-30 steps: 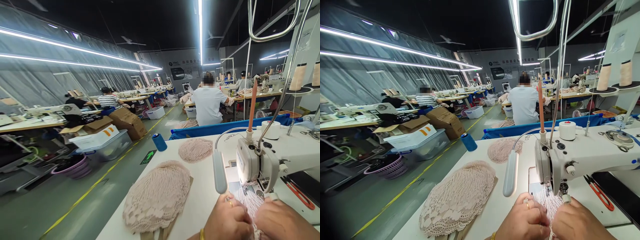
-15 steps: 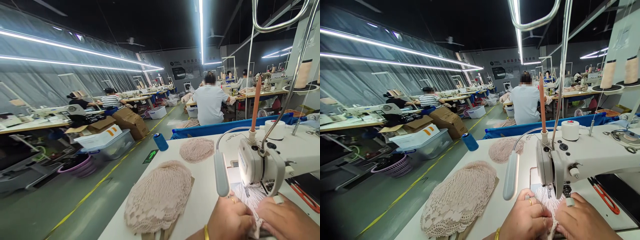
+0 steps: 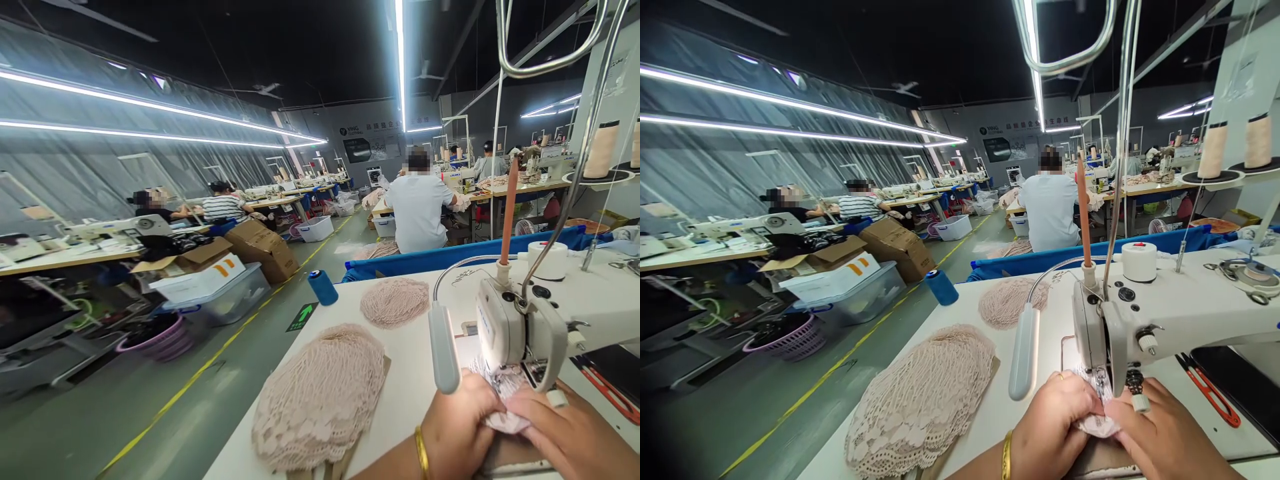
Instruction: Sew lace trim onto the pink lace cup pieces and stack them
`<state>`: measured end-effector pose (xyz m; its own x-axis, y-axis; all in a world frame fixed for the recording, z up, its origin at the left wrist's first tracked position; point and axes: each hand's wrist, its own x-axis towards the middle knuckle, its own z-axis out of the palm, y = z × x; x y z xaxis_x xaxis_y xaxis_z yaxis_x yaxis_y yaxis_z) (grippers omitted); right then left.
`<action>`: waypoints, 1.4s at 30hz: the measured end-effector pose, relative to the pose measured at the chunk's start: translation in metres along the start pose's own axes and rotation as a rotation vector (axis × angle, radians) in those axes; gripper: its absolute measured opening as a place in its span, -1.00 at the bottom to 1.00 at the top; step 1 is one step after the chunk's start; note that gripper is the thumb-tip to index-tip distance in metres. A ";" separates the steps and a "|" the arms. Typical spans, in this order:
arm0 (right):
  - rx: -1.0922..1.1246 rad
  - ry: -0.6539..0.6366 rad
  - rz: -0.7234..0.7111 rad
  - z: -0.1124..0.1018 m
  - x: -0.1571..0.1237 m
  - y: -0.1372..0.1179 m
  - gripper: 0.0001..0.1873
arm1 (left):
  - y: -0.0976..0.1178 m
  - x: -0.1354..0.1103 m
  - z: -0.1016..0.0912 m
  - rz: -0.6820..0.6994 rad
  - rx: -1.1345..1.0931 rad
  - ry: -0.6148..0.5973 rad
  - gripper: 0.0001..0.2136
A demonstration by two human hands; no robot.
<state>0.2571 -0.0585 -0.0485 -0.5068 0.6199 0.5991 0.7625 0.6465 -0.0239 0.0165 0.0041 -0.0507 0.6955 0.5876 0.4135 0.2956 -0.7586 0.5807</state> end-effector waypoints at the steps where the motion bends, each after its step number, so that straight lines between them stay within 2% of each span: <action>1: 0.026 -0.003 0.029 0.001 0.000 -0.001 -0.70 | 0.002 0.001 -0.002 -0.055 -0.046 -0.002 -0.76; 4: 0.072 0.085 0.131 0.003 0.003 -0.004 -0.62 | 0.008 0.005 -0.006 -0.218 -0.141 -0.045 -0.76; 6: 0.101 0.126 0.182 0.003 0.005 -0.005 -0.58 | 0.010 0.007 -0.006 -0.271 -0.185 -0.085 -0.75; 9: 0.158 0.089 0.212 0.003 0.006 -0.005 -0.63 | 0.012 0.008 -0.005 -0.350 -0.227 -0.089 -0.82; 13: 0.155 0.092 0.234 0.004 0.005 -0.005 -0.66 | 0.016 0.010 -0.002 -0.424 -0.227 -0.029 -0.85; 16: 0.096 0.089 0.151 0.005 0.004 -0.004 -0.62 | 0.019 0.010 -0.001 -0.305 -0.135 0.025 -0.96; 19: 0.033 0.006 0.096 0.003 0.000 -0.004 -0.65 | 0.014 0.003 0.002 -0.130 -0.016 0.069 -0.86; 23: 0.044 -0.283 -0.076 -0.006 -0.003 -0.003 -0.75 | -0.004 -0.015 0.010 0.121 0.114 -0.019 -0.98; 25: 0.019 -0.326 -0.186 -0.012 0.000 -0.002 -0.74 | -0.011 -0.024 0.013 0.187 0.192 -0.095 -0.93; 28: 0.004 -0.254 -0.234 -0.019 0.006 -0.003 -0.68 | -0.013 -0.031 0.012 0.175 0.256 -0.151 -0.91; 32: 0.073 -0.172 -0.186 -0.022 0.012 -0.003 -0.71 | -0.011 -0.027 0.009 0.176 0.300 -0.144 -0.88; 37: 0.033 -0.147 -0.107 -0.013 0.002 0.002 -0.76 | -0.015 -0.018 0.012 0.325 0.357 0.028 -0.85; 42: -0.017 -0.122 -0.089 0.001 -0.013 0.010 -0.77 | -0.008 -0.008 0.005 0.336 0.345 0.145 -0.81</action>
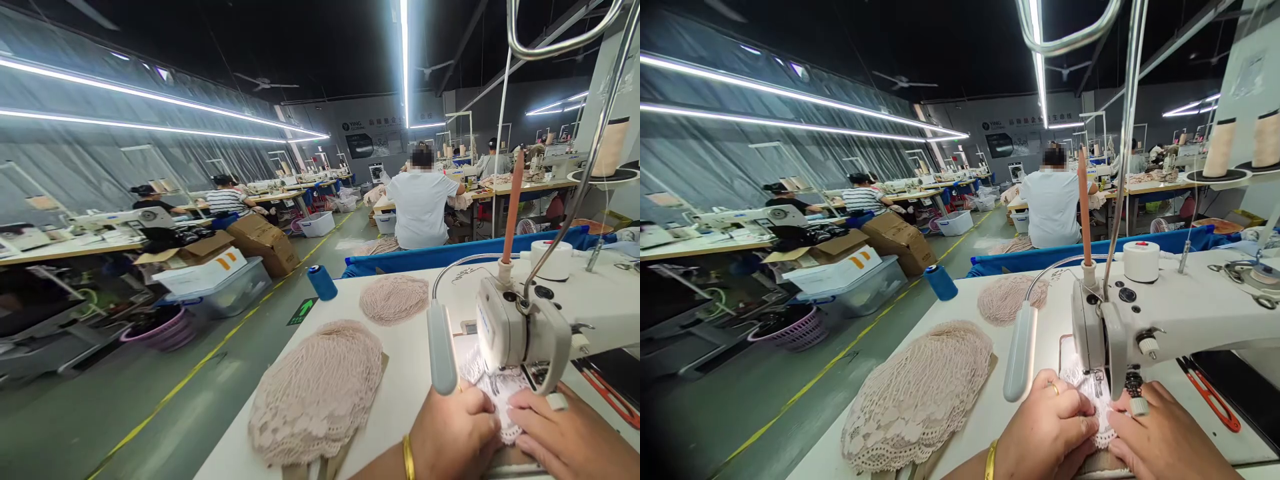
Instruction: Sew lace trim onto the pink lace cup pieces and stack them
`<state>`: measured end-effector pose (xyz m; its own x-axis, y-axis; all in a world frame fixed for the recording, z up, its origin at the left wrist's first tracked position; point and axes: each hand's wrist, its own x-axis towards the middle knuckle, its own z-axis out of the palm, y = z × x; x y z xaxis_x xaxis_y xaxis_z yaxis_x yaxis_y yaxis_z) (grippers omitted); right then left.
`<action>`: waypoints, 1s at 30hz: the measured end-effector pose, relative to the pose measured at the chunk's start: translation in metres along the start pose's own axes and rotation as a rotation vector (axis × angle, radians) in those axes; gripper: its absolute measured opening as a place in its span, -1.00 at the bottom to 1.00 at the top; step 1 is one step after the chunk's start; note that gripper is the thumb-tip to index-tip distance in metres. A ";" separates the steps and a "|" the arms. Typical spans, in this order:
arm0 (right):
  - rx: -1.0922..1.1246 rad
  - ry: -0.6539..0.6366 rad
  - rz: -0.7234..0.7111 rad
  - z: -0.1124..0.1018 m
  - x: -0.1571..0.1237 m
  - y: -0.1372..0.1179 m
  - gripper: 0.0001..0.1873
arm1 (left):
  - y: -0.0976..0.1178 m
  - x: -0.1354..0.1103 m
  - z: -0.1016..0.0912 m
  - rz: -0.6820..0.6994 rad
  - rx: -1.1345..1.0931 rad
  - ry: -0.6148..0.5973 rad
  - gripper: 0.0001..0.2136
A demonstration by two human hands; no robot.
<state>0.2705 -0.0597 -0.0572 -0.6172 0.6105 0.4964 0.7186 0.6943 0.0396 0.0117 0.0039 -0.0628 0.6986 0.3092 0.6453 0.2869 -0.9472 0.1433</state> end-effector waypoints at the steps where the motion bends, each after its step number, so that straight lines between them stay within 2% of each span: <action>1: -0.010 0.010 0.005 0.001 -0.001 0.001 -0.76 | 0.001 0.003 -0.003 -0.006 0.006 0.004 -0.81; 4: -0.030 0.012 0.006 0.000 0.001 0.001 -0.77 | 0.001 0.007 -0.008 0.015 0.025 0.021 -0.83; 8: -0.044 -0.003 -0.071 -0.010 0.009 -0.001 -0.77 | 0.000 0.007 -0.006 0.146 0.029 0.091 -0.80; 11: -0.061 0.000 -0.099 -0.013 0.011 -0.002 -0.74 | -0.001 0.003 -0.002 0.188 0.035 0.076 -0.77; 16: -0.050 -0.014 -0.049 -0.007 0.003 -0.002 -0.73 | -0.002 -0.003 0.001 0.129 0.066 -0.041 -0.81; 21: -0.030 0.023 -0.024 0.002 -0.004 0.002 -0.68 | -0.003 -0.001 -0.002 0.063 0.058 -0.105 -0.81; 30: -0.114 0.050 0.060 0.003 0.006 0.000 -0.70 | -0.004 0.009 -0.010 -0.081 0.032 -0.204 -0.71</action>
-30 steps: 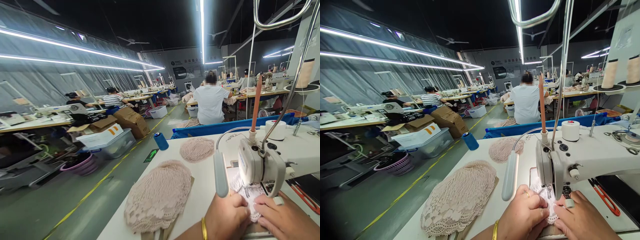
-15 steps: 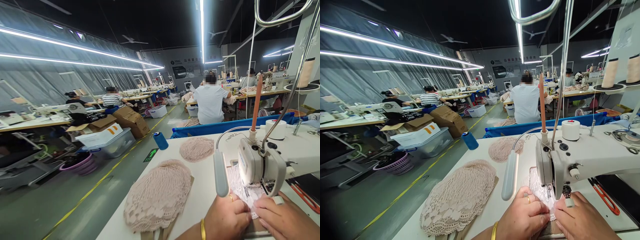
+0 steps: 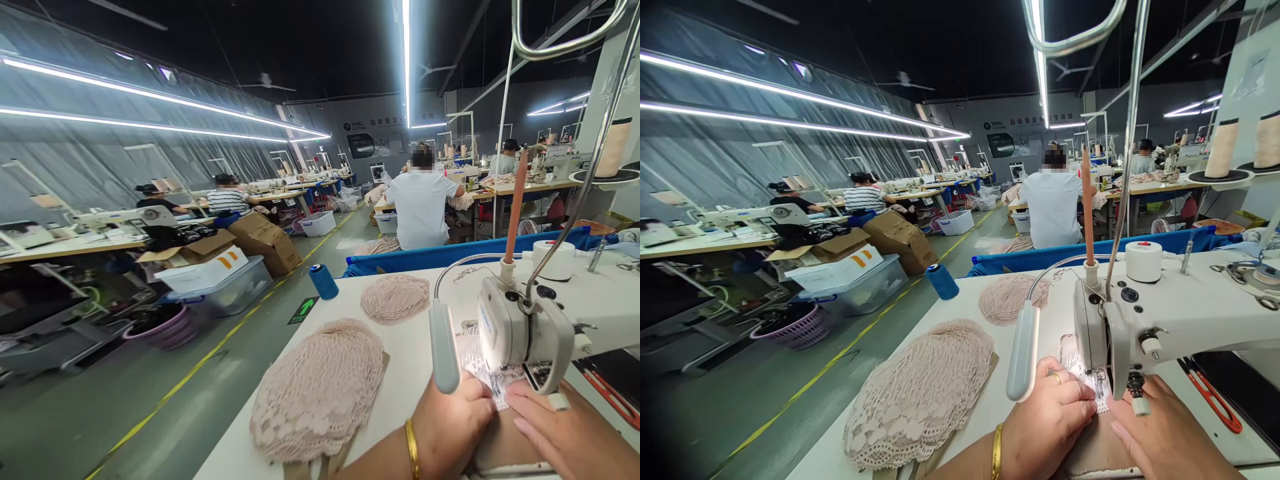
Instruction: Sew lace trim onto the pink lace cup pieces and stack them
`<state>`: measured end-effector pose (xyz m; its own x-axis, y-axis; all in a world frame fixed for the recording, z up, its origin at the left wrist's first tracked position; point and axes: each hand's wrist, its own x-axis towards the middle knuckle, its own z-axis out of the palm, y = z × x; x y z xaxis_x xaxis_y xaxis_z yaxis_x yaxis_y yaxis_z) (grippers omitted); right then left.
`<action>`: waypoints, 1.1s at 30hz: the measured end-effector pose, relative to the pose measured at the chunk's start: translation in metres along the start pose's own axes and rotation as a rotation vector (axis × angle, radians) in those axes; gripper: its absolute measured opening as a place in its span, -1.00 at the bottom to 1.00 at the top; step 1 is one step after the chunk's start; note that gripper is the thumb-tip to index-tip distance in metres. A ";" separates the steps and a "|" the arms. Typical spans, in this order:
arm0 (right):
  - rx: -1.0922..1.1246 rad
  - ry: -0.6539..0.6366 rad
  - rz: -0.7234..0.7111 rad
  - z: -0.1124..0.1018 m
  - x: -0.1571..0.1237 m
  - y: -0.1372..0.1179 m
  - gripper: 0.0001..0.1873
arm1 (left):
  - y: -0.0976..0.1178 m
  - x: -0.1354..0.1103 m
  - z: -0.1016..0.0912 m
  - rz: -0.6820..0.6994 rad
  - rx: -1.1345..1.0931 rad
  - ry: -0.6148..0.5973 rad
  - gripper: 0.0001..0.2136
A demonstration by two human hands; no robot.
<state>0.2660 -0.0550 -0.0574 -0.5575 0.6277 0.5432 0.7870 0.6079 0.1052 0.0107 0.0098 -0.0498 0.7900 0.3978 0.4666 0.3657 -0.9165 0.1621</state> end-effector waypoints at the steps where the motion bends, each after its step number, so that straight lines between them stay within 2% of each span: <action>1: -0.008 0.007 0.014 -0.001 0.002 0.000 -0.69 | -0.001 0.000 0.000 -0.009 0.006 -0.001 -0.69; 11: 0.015 0.017 0.040 0.005 -0.003 0.003 -0.53 | 0.000 0.000 0.001 -0.047 -0.015 -0.005 -0.68; 15: -0.018 0.001 0.028 0.004 -0.001 0.005 -0.57 | 0.000 0.000 -0.009 -0.098 -0.015 0.032 -0.83; 18: -0.046 0.051 0.084 0.000 0.005 0.007 -0.65 | -0.001 -0.001 -0.019 -0.217 0.057 0.025 -0.62; 20: -0.057 0.106 0.124 -0.004 0.008 0.007 -0.64 | -0.001 -0.001 -0.026 -0.180 0.039 -0.017 -0.58; 22: -0.031 0.107 0.085 -0.008 0.010 0.005 -0.66 | 0.001 0.001 -0.034 -0.080 -0.025 -0.040 -0.52; 24: 0.033 0.047 -0.012 -0.011 0.010 0.000 -0.71 | 0.002 0.004 -0.041 -0.034 -0.055 -0.006 -0.59; 26: 0.120 -0.030 -0.115 -0.013 0.011 -0.003 -0.69 | 0.001 0.005 -0.045 -0.056 -0.027 0.040 -0.77; 27: 0.157 -0.072 -0.143 -0.014 0.011 -0.003 -0.66 | 0.001 0.005 -0.045 -0.063 -0.010 0.040 -0.84; 29: 0.159 -0.109 -0.122 -0.017 0.012 0.001 -0.65 | -0.001 0.002 -0.040 -0.051 0.011 -0.003 -0.87; 31: 0.074 -0.069 -0.058 -0.021 0.014 0.007 -0.67 | -0.002 -0.002 -0.032 -0.027 0.023 -0.048 -0.90; 33: -0.002 0.017 -0.030 -0.026 0.016 0.009 -0.66 | 0.000 -0.003 -0.024 -0.002 0.026 -0.041 -0.93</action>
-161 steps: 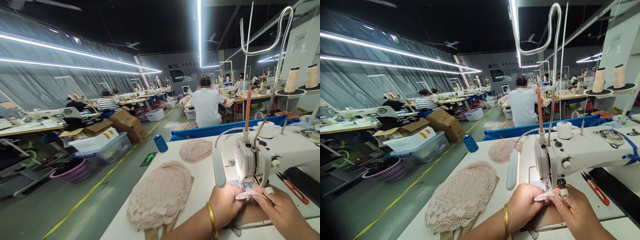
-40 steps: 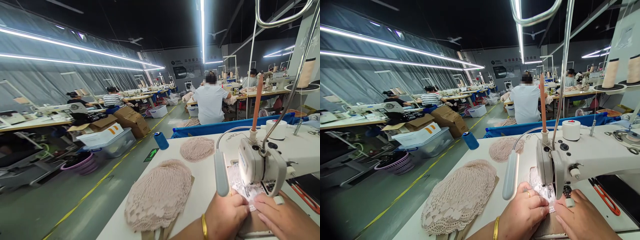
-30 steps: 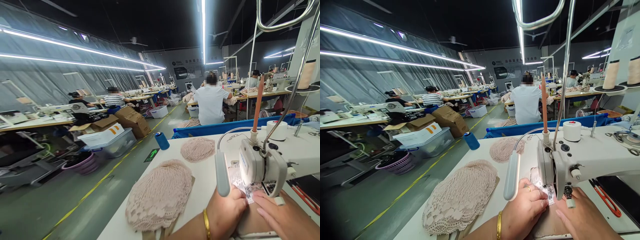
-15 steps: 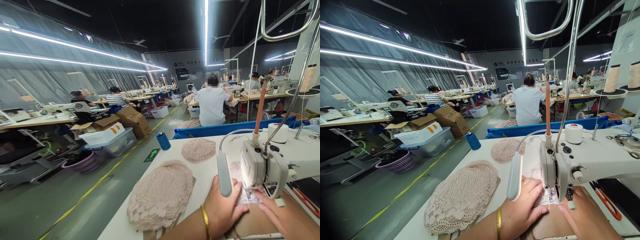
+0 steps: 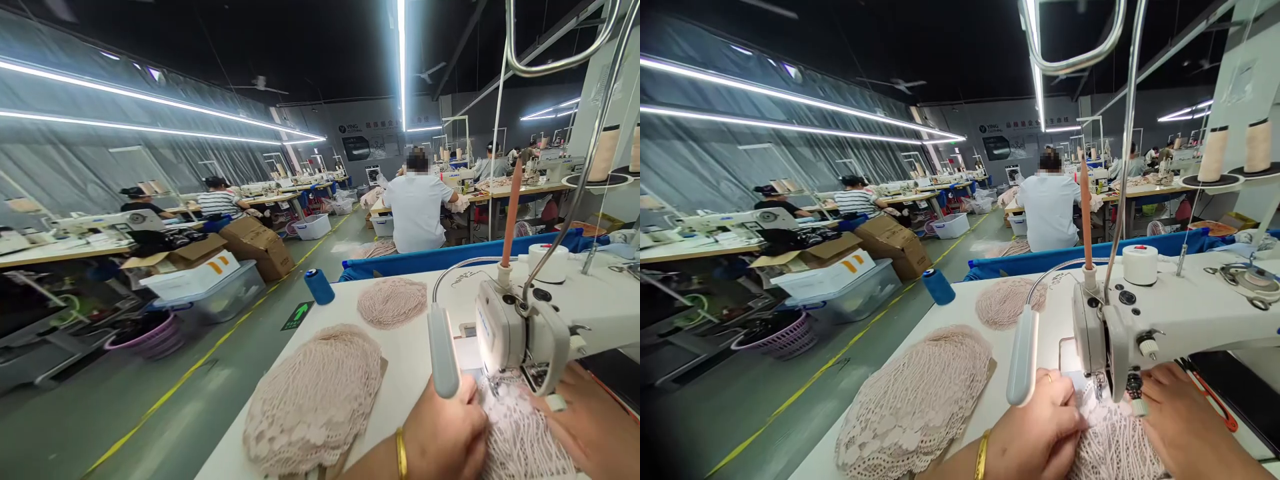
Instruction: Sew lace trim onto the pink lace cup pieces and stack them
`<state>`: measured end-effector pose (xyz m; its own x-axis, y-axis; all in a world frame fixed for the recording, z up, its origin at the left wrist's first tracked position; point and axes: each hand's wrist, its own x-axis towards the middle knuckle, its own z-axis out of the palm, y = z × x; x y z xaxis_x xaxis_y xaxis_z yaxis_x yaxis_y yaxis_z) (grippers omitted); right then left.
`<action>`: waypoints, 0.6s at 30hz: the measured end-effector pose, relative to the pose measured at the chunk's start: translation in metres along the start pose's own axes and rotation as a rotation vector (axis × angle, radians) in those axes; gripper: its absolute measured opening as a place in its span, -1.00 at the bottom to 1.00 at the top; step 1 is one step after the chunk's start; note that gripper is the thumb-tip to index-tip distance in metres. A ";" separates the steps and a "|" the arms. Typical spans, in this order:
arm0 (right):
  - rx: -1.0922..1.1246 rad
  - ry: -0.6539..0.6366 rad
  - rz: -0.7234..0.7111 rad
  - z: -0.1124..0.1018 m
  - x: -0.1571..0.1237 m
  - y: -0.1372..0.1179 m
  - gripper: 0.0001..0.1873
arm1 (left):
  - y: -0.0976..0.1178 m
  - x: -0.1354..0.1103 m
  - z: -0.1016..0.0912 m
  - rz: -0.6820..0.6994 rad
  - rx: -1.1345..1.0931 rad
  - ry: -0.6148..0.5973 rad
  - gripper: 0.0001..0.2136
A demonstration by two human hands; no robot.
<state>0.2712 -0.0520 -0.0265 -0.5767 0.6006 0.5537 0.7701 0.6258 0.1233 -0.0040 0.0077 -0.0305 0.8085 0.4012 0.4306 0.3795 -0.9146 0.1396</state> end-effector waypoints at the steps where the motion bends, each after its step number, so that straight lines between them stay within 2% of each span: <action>1: -0.007 0.032 -0.003 -0.002 0.001 -0.001 -0.65 | 0.001 0.000 0.004 0.018 0.004 0.031 -0.92; 3: 0.024 0.056 -0.019 -0.002 0.000 -0.008 -0.58 | 0.003 0.002 0.010 0.068 0.000 0.127 -0.92; 6: 0.101 -0.029 -0.034 0.005 -0.007 -0.020 -0.49 | 0.002 0.002 0.019 0.166 -0.029 0.198 -0.93; 9: 0.128 -0.071 0.005 0.017 -0.018 -0.023 -0.50 | -0.002 -0.003 0.029 0.201 -0.031 0.189 -0.87; 12: 0.153 -0.040 -0.001 0.026 -0.026 -0.019 -0.48 | -0.003 -0.008 0.035 0.185 -0.005 0.150 -0.87; 15: 0.170 -0.048 -0.001 0.026 -0.026 -0.017 -0.51 | -0.002 -0.007 0.035 0.174 0.006 0.112 -0.85; 18: 0.163 -0.086 0.031 0.019 -0.023 -0.015 -0.55 | 0.000 -0.005 0.031 0.165 -0.012 0.129 -0.84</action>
<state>0.2672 -0.0660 -0.0568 -0.5800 0.6565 0.4823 0.7375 0.6746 -0.0315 0.0061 0.0077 -0.0602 0.7948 0.2366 0.5589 0.2404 -0.9683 0.0681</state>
